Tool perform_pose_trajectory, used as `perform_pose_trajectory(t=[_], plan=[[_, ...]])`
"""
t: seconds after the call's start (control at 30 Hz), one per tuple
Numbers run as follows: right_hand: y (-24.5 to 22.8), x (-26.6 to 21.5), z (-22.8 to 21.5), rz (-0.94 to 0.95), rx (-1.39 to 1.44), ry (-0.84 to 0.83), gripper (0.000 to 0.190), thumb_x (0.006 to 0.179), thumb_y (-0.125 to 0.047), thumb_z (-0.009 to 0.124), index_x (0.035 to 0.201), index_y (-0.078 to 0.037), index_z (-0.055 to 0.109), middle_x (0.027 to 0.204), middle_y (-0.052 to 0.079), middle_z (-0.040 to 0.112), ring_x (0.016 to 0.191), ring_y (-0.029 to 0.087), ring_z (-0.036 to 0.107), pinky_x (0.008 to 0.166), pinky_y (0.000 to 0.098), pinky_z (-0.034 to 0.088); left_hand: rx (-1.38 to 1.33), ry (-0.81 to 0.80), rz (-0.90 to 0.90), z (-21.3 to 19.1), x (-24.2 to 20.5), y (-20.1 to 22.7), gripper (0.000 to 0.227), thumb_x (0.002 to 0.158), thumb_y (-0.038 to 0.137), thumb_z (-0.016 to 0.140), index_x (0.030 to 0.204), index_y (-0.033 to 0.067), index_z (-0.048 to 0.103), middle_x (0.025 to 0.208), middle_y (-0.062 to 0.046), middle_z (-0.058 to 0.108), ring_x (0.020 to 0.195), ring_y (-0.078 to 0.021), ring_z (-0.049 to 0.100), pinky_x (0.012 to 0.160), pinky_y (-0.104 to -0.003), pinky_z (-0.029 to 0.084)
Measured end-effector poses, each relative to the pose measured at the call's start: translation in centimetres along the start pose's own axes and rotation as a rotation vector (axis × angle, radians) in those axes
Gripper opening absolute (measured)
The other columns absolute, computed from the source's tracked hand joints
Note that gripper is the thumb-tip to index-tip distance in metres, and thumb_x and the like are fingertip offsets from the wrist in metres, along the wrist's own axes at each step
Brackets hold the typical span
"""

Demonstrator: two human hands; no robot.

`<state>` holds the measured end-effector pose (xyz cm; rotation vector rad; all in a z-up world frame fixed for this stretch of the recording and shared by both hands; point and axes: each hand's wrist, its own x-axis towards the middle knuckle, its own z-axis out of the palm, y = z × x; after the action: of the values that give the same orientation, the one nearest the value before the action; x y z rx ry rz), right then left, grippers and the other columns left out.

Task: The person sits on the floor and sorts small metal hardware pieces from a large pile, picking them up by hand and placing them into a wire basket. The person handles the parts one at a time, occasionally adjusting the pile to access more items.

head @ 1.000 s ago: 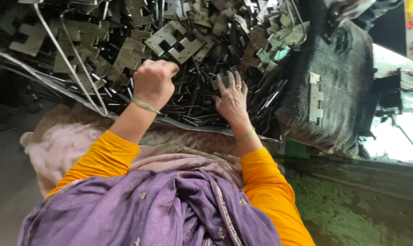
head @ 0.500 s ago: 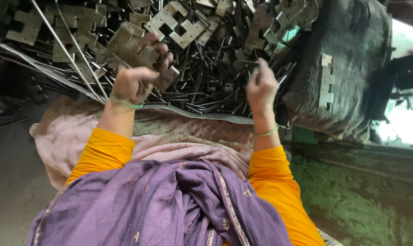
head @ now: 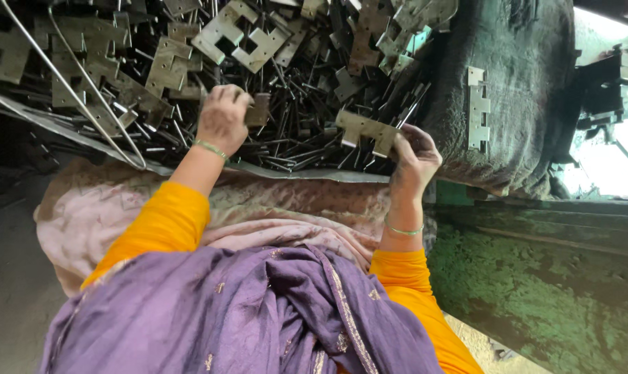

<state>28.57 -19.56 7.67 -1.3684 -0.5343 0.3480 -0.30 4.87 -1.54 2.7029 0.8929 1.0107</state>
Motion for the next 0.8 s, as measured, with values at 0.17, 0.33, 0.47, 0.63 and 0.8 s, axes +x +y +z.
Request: perform_pose_trajectory(t=[0.17, 0.33, 0.47, 0.63, 0.8], plan=[[-0.5, -0.3, 0.8, 0.514, 0.46, -0.224, 0.053, 0.081, 0.013, 0.058, 0.134, 0.011, 0.055, 0.116, 0.021, 0.071, 0.099, 0.03, 0.074, 0.09, 0.0391, 0.062, -1.238, 0.288, -0.758, -0.5, 0.7, 0.0, 0.013, 0.114, 0.015, 0.052, 0.108, 0.0088, 0.061, 0.094, -0.005, 0.064, 0.085, -0.0184, 0.061, 0.079, -0.033, 0.052], [-0.7, -3.1, 4.5, 0.523, 0.422, -0.436, 0.057, 0.082, 0.015, 0.059, 0.138, 0.011, 0.055, 0.123, 0.022, 0.07, 0.11, 0.031, 0.072, 0.096, 0.0371, 0.058, -2.214, 0.337, -0.978, -3.0, 0.7, 2.6, 0.015, 0.114, 0.009, 0.052, 0.123, 0.0049, 0.063, 0.111, -0.013, 0.069, 0.102, -0.0224, 0.064, 0.093, -0.033, 0.055], [-1.6, -6.1, 7.1, 0.168, 0.023, -0.599, 0.05, 0.094, 0.01, 0.059, 0.144, 0.007, 0.057, 0.129, 0.02, 0.071, 0.116, 0.028, 0.069, 0.102, 0.0335, 0.053, -2.539, 0.104, -1.039, -3.3, -0.4, 7.5, 0.035, 0.097, 0.029, 0.051, 0.127, 0.0158, 0.064, 0.119, -0.013, 0.07, 0.109, -0.031, 0.068, 0.092, -0.048, 0.059], [-2.6, -8.6, 9.5, -0.446, -0.505, -0.863, 0.053, 0.092, 0.004, 0.068, 0.143, -0.002, 0.056, 0.138, 0.023, 0.064, 0.128, 0.035, 0.063, 0.11, 0.0346, 0.048, -2.438, 0.018, -1.175, -2.4, -0.9, 11.2, 0.046, 0.102, 0.046, 0.062, 0.128, 0.0088, 0.058, 0.12, -0.016, 0.064, 0.113, -0.0317, 0.063, 0.099, -0.047, 0.054], [-2.4, -8.4, 9.2, -0.334, -0.619, -0.614, 0.045, 0.096, 0.004, 0.061, 0.141, -0.002, 0.06, 0.134, 0.019, 0.071, 0.112, 0.028, 0.074, 0.096, 0.0343, 0.058, -1.696, -0.114, -0.697, -3.1, -0.2, 12.7, 0.065, 0.089, 0.033, 0.081, 0.14, 0.0124, 0.046, 0.131, -0.012, 0.066, 0.119, -0.0207, 0.063, 0.102, -0.039, 0.049]])
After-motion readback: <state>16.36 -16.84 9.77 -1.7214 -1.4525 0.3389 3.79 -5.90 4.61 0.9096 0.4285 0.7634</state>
